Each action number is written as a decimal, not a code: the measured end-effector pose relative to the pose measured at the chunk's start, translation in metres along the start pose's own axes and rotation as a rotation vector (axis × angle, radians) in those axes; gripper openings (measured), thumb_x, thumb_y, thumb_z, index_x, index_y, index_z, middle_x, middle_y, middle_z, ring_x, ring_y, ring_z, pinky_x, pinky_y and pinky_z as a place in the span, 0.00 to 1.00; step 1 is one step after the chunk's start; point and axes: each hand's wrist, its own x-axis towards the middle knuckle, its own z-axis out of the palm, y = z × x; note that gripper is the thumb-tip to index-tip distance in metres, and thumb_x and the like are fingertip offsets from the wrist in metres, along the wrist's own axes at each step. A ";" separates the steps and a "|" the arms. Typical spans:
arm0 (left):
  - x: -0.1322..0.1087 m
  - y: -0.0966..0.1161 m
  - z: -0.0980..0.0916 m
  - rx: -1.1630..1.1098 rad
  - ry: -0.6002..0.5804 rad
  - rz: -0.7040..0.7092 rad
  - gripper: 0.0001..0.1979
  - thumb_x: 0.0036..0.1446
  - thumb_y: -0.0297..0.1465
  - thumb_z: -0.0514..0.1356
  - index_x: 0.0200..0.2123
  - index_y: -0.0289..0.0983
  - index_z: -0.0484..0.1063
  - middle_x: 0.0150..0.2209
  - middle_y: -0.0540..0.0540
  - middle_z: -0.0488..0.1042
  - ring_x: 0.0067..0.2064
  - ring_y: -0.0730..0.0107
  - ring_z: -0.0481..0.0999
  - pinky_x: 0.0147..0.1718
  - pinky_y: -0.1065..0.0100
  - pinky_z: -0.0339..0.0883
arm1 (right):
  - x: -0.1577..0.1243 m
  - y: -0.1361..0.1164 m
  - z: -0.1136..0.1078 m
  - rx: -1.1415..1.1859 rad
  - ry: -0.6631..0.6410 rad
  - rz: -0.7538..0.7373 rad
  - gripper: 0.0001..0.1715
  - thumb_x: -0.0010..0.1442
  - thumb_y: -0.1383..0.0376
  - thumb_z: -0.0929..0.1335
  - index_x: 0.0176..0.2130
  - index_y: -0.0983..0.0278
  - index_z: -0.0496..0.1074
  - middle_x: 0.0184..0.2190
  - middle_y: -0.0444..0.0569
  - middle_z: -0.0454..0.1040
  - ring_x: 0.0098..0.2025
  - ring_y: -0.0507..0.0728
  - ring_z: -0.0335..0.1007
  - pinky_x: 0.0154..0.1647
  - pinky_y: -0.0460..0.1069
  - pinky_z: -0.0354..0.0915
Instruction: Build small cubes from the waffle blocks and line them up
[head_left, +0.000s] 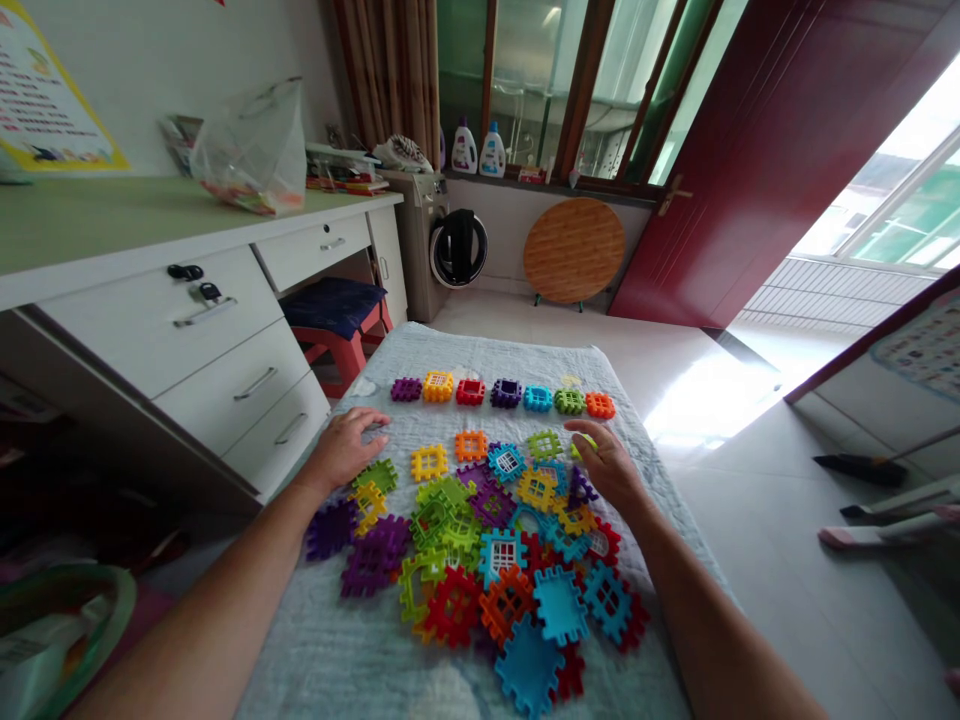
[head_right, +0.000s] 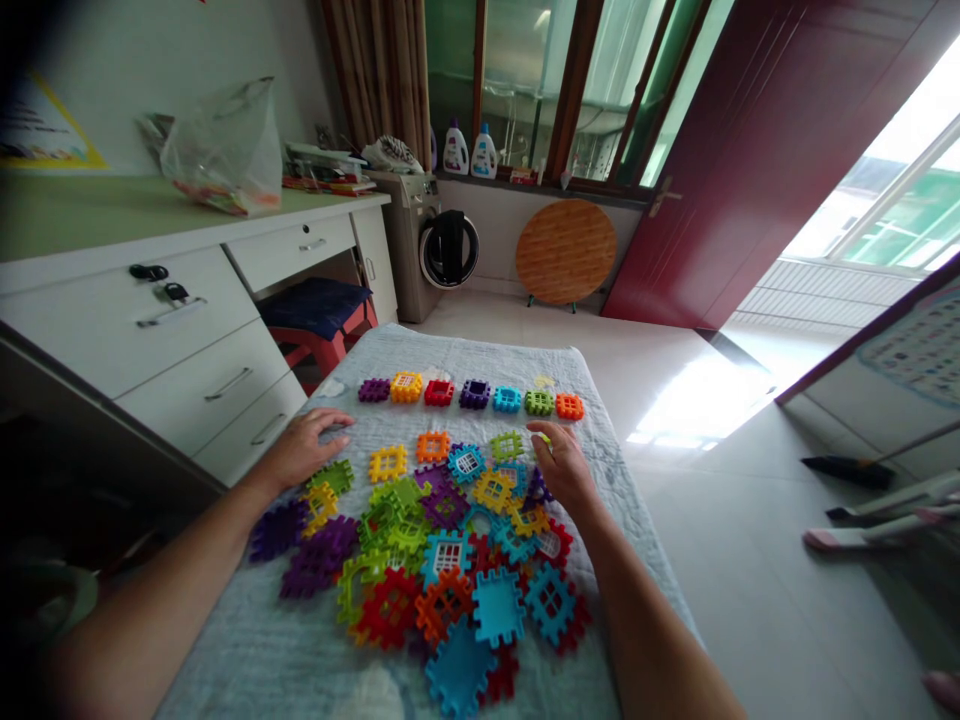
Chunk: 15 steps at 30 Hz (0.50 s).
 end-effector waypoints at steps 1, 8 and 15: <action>0.000 0.000 0.000 0.000 0.001 0.002 0.15 0.49 0.37 0.55 0.38 0.38 0.73 0.43 0.42 0.73 0.47 0.57 0.71 0.52 0.58 0.62 | 0.000 0.004 -0.004 -0.045 0.023 -0.015 0.16 0.59 0.61 0.60 0.43 0.59 0.72 0.44 0.49 0.74 0.49 0.60 0.66 0.52 0.57 0.59; 0.000 -0.002 0.001 0.002 -0.009 0.005 0.15 0.49 0.37 0.55 0.38 0.38 0.73 0.44 0.43 0.73 0.47 0.57 0.71 0.52 0.58 0.62 | -0.006 0.033 -0.024 -0.296 -0.037 0.010 0.21 0.54 0.58 0.66 0.47 0.60 0.70 0.46 0.51 0.72 0.50 0.63 0.64 0.51 0.60 0.58; 0.000 0.001 -0.001 -0.020 -0.022 -0.011 0.15 0.49 0.37 0.55 0.38 0.37 0.73 0.43 0.43 0.73 0.47 0.58 0.71 0.52 0.57 0.62 | -0.008 0.031 -0.009 -0.346 -0.178 -0.021 0.22 0.51 0.58 0.67 0.46 0.61 0.71 0.42 0.52 0.72 0.44 0.62 0.67 0.47 0.57 0.61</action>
